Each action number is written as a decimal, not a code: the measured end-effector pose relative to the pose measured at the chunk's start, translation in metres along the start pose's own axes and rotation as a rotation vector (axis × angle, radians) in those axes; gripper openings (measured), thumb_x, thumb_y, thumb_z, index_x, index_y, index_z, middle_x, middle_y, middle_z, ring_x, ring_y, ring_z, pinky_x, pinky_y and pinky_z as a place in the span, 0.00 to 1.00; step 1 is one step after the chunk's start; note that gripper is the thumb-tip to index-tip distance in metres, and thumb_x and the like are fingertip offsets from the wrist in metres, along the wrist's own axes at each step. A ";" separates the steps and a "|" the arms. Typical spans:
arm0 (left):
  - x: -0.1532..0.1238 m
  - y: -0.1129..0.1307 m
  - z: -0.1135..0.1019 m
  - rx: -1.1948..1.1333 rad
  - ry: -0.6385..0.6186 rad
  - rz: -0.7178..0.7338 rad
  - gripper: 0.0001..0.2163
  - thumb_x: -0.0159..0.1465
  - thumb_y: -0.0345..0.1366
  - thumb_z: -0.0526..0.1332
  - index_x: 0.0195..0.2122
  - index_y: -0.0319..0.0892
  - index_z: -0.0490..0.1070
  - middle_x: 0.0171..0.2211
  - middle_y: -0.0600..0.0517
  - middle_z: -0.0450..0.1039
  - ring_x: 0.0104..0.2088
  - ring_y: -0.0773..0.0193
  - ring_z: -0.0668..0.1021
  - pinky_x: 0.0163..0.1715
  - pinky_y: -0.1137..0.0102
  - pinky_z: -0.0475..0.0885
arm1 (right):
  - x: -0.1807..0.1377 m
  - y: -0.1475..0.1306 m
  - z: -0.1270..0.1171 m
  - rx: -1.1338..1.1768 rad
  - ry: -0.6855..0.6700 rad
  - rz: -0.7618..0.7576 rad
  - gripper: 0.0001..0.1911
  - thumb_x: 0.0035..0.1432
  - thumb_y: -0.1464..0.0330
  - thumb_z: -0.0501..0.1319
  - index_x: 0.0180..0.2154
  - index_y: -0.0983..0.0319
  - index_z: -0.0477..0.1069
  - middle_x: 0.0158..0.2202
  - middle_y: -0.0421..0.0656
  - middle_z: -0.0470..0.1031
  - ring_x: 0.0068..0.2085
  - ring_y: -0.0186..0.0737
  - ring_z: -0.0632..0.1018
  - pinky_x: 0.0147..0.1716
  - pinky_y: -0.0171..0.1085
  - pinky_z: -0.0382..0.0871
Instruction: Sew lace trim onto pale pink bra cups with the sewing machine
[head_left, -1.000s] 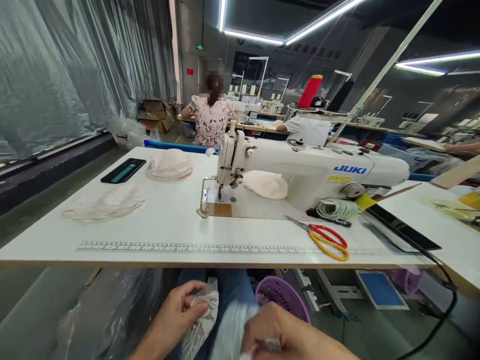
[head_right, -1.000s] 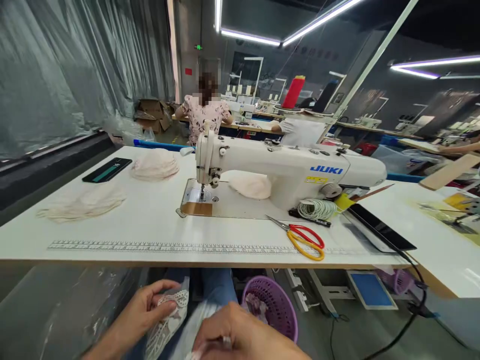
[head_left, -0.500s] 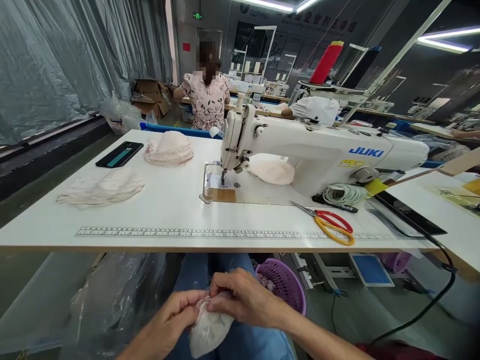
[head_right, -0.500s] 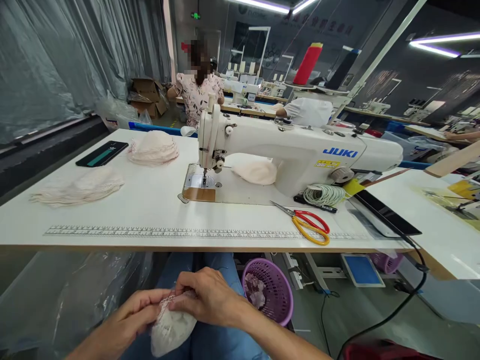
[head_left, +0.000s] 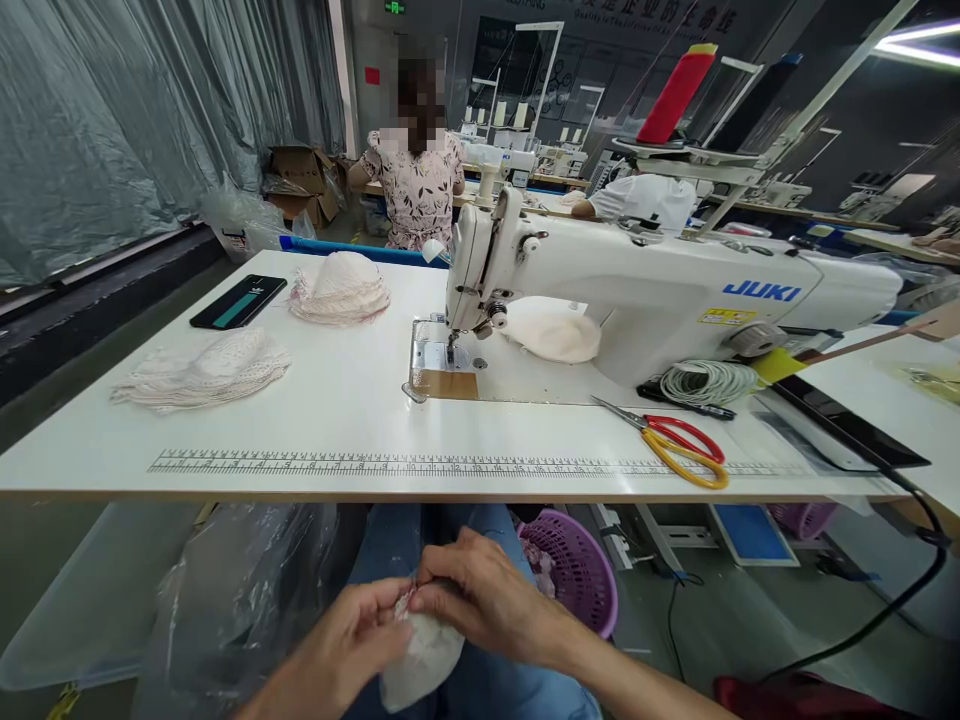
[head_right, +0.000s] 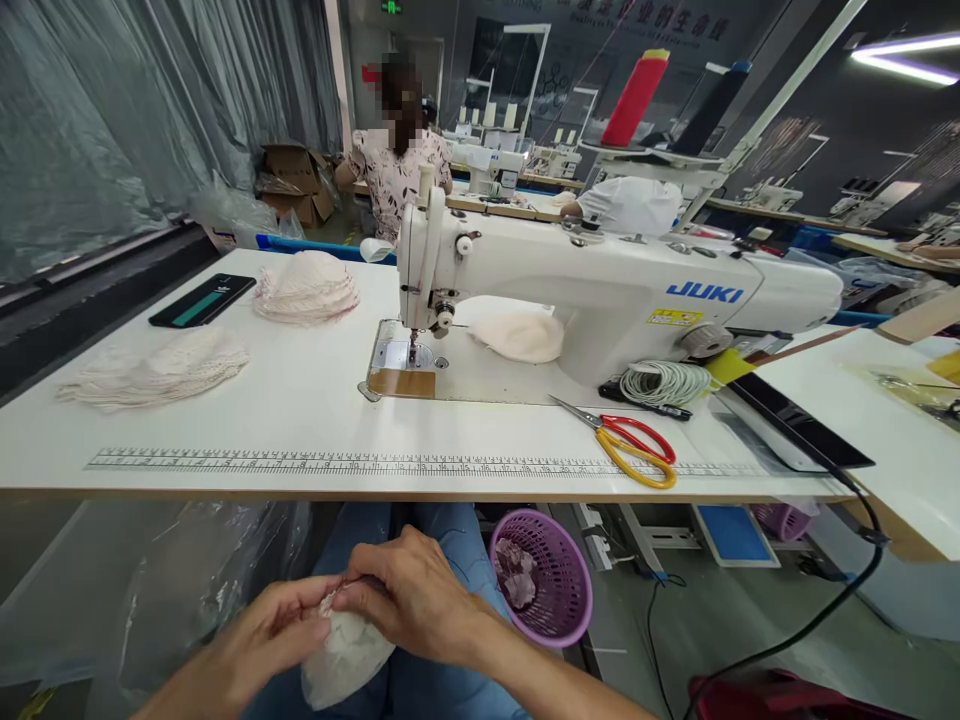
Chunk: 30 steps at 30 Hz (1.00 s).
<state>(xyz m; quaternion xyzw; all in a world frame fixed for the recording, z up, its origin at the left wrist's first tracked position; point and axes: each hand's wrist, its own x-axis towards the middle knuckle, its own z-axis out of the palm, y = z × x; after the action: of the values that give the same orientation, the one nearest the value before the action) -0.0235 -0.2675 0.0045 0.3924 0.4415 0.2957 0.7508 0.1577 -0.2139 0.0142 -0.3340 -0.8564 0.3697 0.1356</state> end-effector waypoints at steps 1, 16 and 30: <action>0.002 -0.004 0.001 0.025 0.014 0.033 0.21 0.56 0.51 0.62 0.42 0.39 0.74 0.30 0.51 0.71 0.33 0.61 0.71 0.37 0.70 0.67 | 0.000 0.000 0.002 -0.032 0.007 0.004 0.10 0.62 0.64 0.57 0.29 0.61 0.66 0.23 0.34 0.70 0.26 0.29 0.69 0.35 0.32 0.55; -0.005 -0.009 -0.015 0.138 -0.072 -0.163 0.25 0.50 0.58 0.64 0.33 0.38 0.76 0.28 0.52 0.68 0.29 0.65 0.66 0.29 0.75 0.60 | -0.022 0.020 -0.006 0.266 -0.084 -0.053 0.33 0.42 0.52 0.69 0.47 0.59 0.64 0.43 0.43 0.69 0.43 0.40 0.71 0.44 0.38 0.60; -0.015 0.004 -0.015 0.439 0.017 -0.161 0.27 0.56 0.62 0.53 0.25 0.38 0.68 0.22 0.57 0.52 0.24 0.68 0.56 0.24 0.73 0.51 | -0.011 0.035 0.016 0.419 -0.173 -0.097 0.15 0.52 0.58 0.65 0.30 0.65 0.72 0.22 0.35 0.67 0.24 0.28 0.69 0.24 0.26 0.58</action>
<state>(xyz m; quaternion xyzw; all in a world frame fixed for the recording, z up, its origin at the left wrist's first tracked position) -0.0436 -0.2726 0.0103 0.5073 0.5315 0.1349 0.6648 0.1747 -0.2126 -0.0220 -0.2238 -0.7844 0.5599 0.1456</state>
